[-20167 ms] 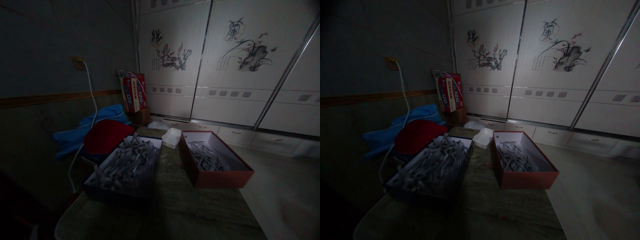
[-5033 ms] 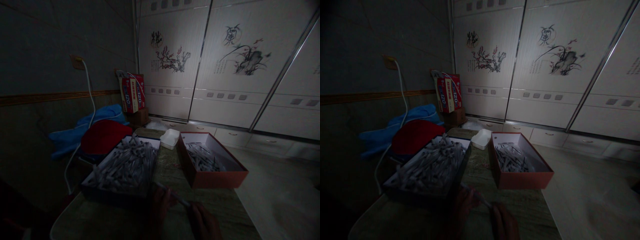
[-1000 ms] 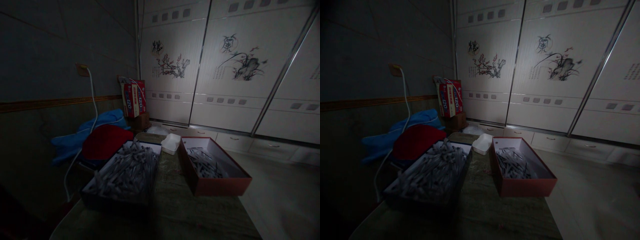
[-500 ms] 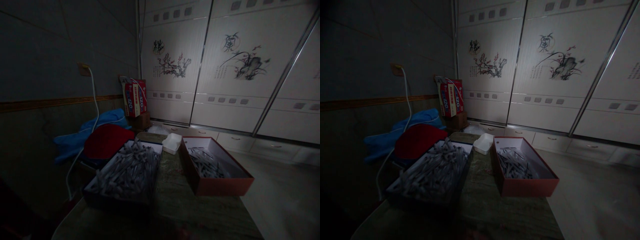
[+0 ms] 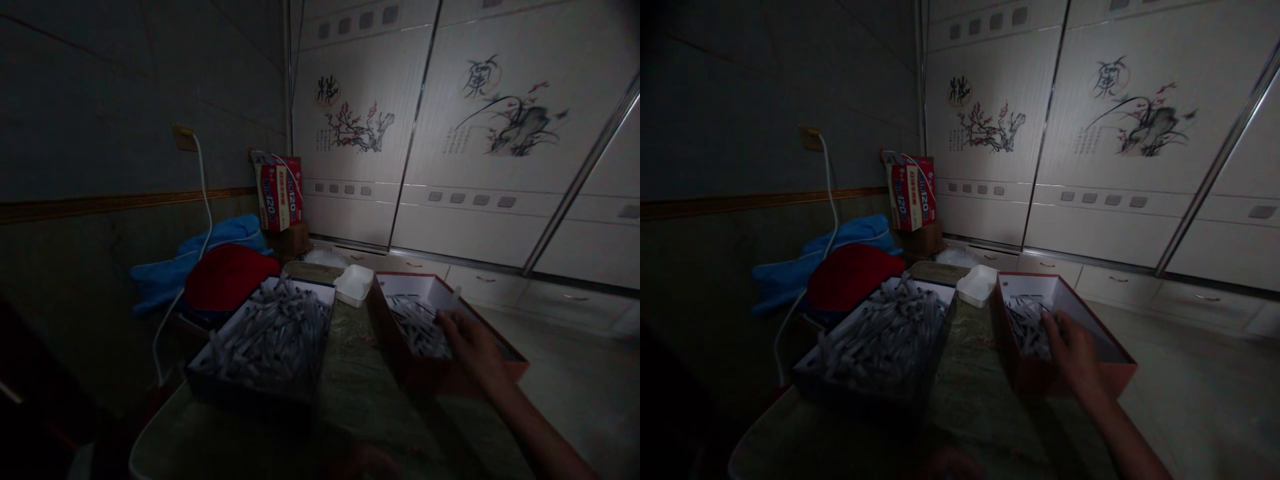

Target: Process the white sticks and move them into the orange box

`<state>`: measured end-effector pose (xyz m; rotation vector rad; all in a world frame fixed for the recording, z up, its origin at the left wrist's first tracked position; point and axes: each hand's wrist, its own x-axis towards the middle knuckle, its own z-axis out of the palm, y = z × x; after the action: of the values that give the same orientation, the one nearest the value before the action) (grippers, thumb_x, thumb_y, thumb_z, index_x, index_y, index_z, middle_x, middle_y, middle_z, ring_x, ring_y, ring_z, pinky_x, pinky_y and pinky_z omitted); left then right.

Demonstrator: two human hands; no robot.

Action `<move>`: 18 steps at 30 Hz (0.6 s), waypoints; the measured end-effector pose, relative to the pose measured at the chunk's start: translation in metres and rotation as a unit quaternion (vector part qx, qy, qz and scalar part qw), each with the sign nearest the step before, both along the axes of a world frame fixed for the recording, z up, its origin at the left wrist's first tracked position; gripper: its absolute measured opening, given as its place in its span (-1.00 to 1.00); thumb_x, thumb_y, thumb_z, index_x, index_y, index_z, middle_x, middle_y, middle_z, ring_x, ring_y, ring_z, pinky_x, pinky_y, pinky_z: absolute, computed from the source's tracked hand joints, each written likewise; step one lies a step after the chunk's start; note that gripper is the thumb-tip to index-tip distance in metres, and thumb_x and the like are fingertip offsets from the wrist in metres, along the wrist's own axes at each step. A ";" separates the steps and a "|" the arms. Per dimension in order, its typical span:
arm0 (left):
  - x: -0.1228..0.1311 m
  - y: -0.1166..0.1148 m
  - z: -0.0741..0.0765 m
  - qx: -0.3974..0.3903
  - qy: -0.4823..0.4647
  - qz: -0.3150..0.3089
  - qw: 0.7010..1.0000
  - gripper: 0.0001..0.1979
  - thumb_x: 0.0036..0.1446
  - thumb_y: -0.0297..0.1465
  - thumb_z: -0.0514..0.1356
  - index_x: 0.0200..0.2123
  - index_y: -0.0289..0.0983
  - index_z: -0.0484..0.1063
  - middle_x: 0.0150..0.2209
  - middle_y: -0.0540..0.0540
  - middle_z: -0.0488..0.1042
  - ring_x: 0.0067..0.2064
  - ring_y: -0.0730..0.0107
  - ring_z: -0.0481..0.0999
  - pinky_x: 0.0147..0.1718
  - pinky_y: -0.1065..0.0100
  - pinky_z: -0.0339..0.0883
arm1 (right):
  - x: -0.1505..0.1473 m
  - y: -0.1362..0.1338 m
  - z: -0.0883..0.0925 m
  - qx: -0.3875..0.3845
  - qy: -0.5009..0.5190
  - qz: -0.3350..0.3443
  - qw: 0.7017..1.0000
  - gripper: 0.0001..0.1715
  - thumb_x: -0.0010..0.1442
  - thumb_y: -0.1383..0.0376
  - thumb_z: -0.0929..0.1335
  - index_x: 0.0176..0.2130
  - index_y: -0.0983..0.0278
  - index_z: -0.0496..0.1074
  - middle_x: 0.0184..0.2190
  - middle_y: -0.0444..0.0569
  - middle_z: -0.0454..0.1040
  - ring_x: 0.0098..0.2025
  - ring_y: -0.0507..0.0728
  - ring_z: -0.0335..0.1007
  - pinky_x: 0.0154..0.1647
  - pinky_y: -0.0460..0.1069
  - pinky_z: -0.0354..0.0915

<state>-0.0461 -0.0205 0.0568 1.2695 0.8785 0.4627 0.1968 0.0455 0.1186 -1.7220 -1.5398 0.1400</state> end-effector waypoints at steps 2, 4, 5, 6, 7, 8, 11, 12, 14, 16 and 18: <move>-0.002 0.007 -0.003 -0.022 0.019 0.000 1.000 -0.80 -0.05 -0.21 0.19 -0.58 -0.16 0.48 -0.61 0.02 0.49 -0.37 0.21 0.53 -0.26 0.12 0.35 | 0.016 0.032 0.000 -0.032 -0.010 0.002 0.999 -0.51 0.14 -0.02 0.14 -0.48 0.25 0.39 -0.63 0.02 0.49 -0.57 0.19 0.44 -0.59 -0.02 0.23; -0.011 0.004 -0.004 -0.020 0.022 0.018 0.999 -0.82 -0.06 -0.23 0.20 -0.57 -0.17 0.48 -0.58 0.00 0.50 -0.39 0.24 0.51 -0.29 0.18 0.35 | 0.025 0.052 -0.005 -0.055 -0.011 0.006 0.998 -0.54 0.09 0.00 0.20 -0.49 0.27 0.42 -0.69 0.04 0.48 -0.65 0.19 0.42 -0.63 0.00 0.21; -0.018 0.000 -0.002 -0.002 0.019 0.038 0.999 -0.85 -0.06 -0.24 0.21 -0.53 -0.17 0.50 -0.54 -0.01 0.52 -0.39 0.24 0.51 -0.30 0.21 0.34 | 0.027 0.057 -0.007 -0.058 -0.013 0.006 0.998 -0.57 0.06 0.01 0.23 -0.50 0.28 0.44 -0.69 0.06 0.49 -0.65 0.21 0.42 -0.62 0.01 0.21; -0.026 -0.006 0.001 0.029 0.015 0.062 0.998 -0.86 -0.07 -0.25 0.22 -0.47 -0.18 0.52 -0.48 -0.02 0.54 -0.37 0.25 0.51 -0.30 0.24 0.33 | 0.028 0.058 -0.010 -0.055 -0.016 0.006 0.998 -0.60 0.03 0.02 0.25 -0.49 0.28 0.45 -0.65 0.10 0.52 -0.61 0.23 0.45 -0.59 0.02 0.24; -0.034 -0.013 0.005 0.068 0.014 0.085 0.994 -0.84 -0.08 -0.27 0.23 -0.40 -0.18 0.52 -0.43 -0.04 0.56 -0.34 0.24 0.51 -0.30 0.27 0.33 | 0.028 0.056 -0.012 -0.047 -0.019 0.006 0.999 -0.61 0.01 0.03 0.26 -0.47 0.28 0.46 -0.58 0.13 0.55 -0.54 0.25 0.49 -0.54 0.03 0.26; -0.041 -0.018 0.011 0.114 0.019 0.109 0.987 -0.81 -0.08 -0.27 0.23 -0.34 -0.18 0.52 -0.39 -0.05 0.56 -0.33 0.24 0.51 -0.30 0.29 0.32 | 0.027 0.051 -0.014 -0.037 -0.020 0.006 0.999 -0.61 0.02 0.04 0.25 -0.45 0.28 0.47 -0.51 0.14 0.57 -0.48 0.26 0.50 -0.49 0.04 0.27; -0.061 -0.022 0.034 0.243 0.092 0.171 0.950 -0.78 -0.01 -0.29 0.18 -0.26 -0.16 0.52 -0.31 -0.06 0.56 -0.26 0.22 0.49 -0.27 0.34 0.30 | 0.017 0.020 -0.022 -0.003 -0.008 -0.003 1.000 -0.55 0.10 0.01 0.18 -0.34 0.25 0.46 -0.40 0.08 0.59 -0.39 0.24 0.52 -0.41 0.03 0.31; -0.066 -0.016 0.043 0.275 0.131 0.175 0.936 -0.79 0.01 -0.31 0.16 -0.26 -0.15 0.51 -0.29 -0.06 0.56 -0.23 0.22 0.49 -0.25 0.35 0.29 | 0.011 0.007 -0.028 0.007 0.003 -0.005 1.000 -0.53 0.12 -0.01 0.17 -0.32 0.25 0.46 -0.40 0.06 0.59 -0.38 0.23 0.52 -0.39 0.02 0.33; -0.077 0.005 0.058 0.337 0.209 0.142 0.907 -0.79 0.07 -0.38 0.11 -0.23 -0.16 0.49 -0.24 -0.06 0.56 -0.18 0.23 0.48 -0.20 0.35 0.27 | -0.003 -0.021 -0.046 0.024 0.042 0.023 0.999 -0.53 0.14 -0.02 0.19 -0.28 0.26 0.46 -0.32 0.05 0.59 -0.30 0.21 0.52 -0.30 -0.01 0.36; -0.087 0.035 0.066 0.402 0.288 0.098 0.863 -0.76 0.11 -0.47 0.04 -0.21 -0.22 0.46 -0.22 -0.10 0.55 -0.16 0.24 0.48 -0.17 0.34 0.25 | -0.021 -0.047 -0.073 -0.009 0.072 0.061 0.995 -0.50 0.16 -0.03 0.20 -0.20 0.25 0.48 -0.22 0.04 0.58 -0.25 0.19 0.52 -0.29 -0.06 0.38; -0.097 0.067 0.067 0.422 0.399 0.071 0.811 -0.74 0.05 -0.58 0.03 -0.25 -0.29 0.46 -0.23 -0.14 0.54 -0.14 0.20 0.48 -0.15 0.30 0.23 | -0.038 -0.067 -0.106 -0.031 0.107 0.071 0.991 -0.49 0.13 -0.05 0.24 -0.24 0.26 0.52 -0.25 0.04 0.60 -0.26 0.19 0.53 -0.31 -0.08 0.39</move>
<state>-0.1432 0.0470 0.1240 2.3202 1.5740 0.4489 0.1592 -0.0211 0.0129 -1.5863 -1.5108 0.4346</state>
